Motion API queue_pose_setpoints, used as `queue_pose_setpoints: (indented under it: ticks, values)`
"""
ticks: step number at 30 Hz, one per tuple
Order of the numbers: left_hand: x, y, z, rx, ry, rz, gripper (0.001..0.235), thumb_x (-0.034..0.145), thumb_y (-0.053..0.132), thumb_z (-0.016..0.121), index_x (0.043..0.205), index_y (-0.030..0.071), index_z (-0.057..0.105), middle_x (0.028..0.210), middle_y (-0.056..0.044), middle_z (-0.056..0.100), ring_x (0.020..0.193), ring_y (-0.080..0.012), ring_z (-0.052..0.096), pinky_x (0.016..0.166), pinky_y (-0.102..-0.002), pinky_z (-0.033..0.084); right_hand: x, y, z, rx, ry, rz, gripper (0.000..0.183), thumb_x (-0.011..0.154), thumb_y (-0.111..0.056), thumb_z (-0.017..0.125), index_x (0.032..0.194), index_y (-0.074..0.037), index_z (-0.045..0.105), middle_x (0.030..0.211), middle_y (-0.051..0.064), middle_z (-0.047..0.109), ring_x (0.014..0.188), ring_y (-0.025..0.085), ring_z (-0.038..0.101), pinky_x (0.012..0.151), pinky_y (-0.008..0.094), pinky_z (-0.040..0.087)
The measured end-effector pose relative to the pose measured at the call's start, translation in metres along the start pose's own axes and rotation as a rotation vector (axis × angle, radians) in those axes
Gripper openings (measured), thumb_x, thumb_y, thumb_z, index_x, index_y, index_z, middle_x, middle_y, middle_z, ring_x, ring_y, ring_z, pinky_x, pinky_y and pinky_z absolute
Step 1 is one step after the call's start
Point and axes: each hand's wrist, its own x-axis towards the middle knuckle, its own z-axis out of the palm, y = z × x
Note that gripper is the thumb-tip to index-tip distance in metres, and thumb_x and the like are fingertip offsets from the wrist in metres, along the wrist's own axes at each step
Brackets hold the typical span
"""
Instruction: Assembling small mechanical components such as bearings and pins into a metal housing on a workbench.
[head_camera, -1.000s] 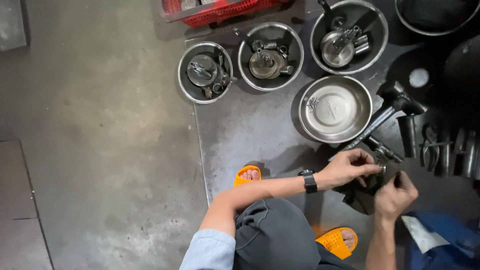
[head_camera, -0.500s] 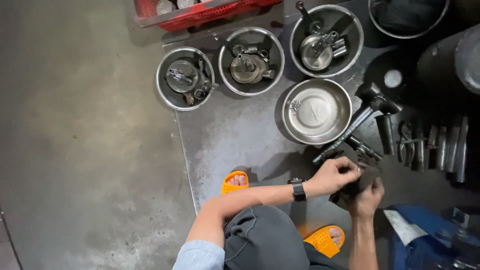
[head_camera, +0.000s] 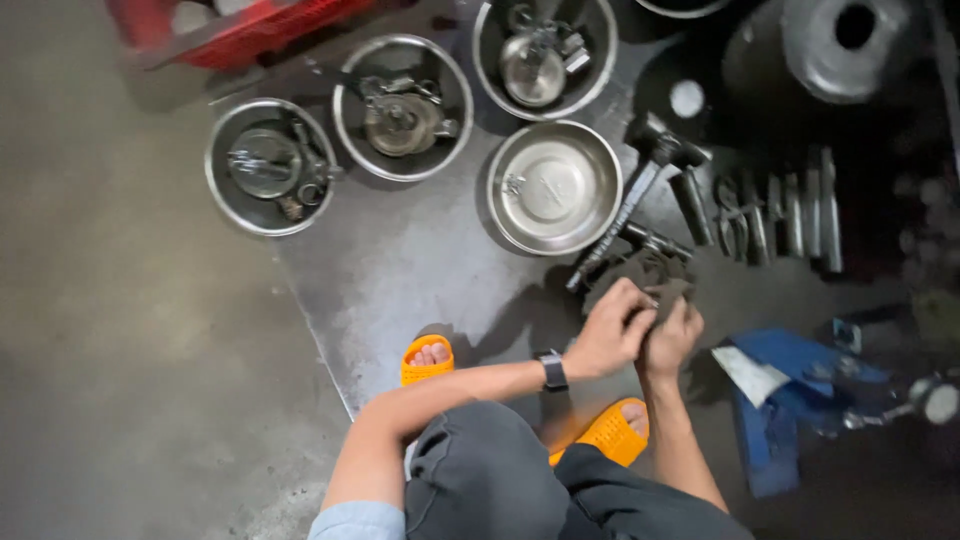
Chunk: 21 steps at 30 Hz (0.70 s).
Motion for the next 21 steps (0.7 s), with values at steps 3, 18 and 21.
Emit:
queue_pose_setpoints:
  ticks: [3,18,21]
  values:
    - [0.011,-0.013,-0.012,-0.109,-0.208,0.080,0.010,0.089,0.015,0.054,0.082,0.007,0.053,0.081,-0.008,0.047,0.083,-0.0343,0.054,0.073,-0.035,0.046,0.041,0.069,-0.034,0.085,-0.132,0.169,0.025,0.092,-0.021,0.053,0.076,-0.005,0.065,0.068,0.009,0.058,0.063,0.010,0.051,0.063,0.031,0.046]
    - [-0.001,-0.027,-0.077,-0.778,0.157,-0.702,0.023,0.090,0.019,0.052,0.093,-0.001,0.064,0.102,-0.016,0.065,0.092,-0.0260,0.064,0.081,-0.041,0.050,0.024,0.040,-0.060,-0.683,-0.347,-0.101,0.050,0.057,-0.009,0.066,0.107,-0.008,0.059,0.090,0.012,0.060,0.085,0.036,0.062,0.071,0.043,0.050]
    - [-0.010,-0.044,-0.056,-0.575,0.008,-0.747,0.026,0.092,0.024,0.055,0.106,0.002,0.061,0.117,-0.011,0.059,0.105,-0.0199,0.055,0.089,-0.038,0.044,-0.001,-0.014,-0.079,-0.378,-0.353,-0.126,0.044,0.050,-0.004,0.068,0.094,-0.007,0.065,0.073,0.009,0.062,0.071,0.020,0.061,0.063,0.034,0.049]
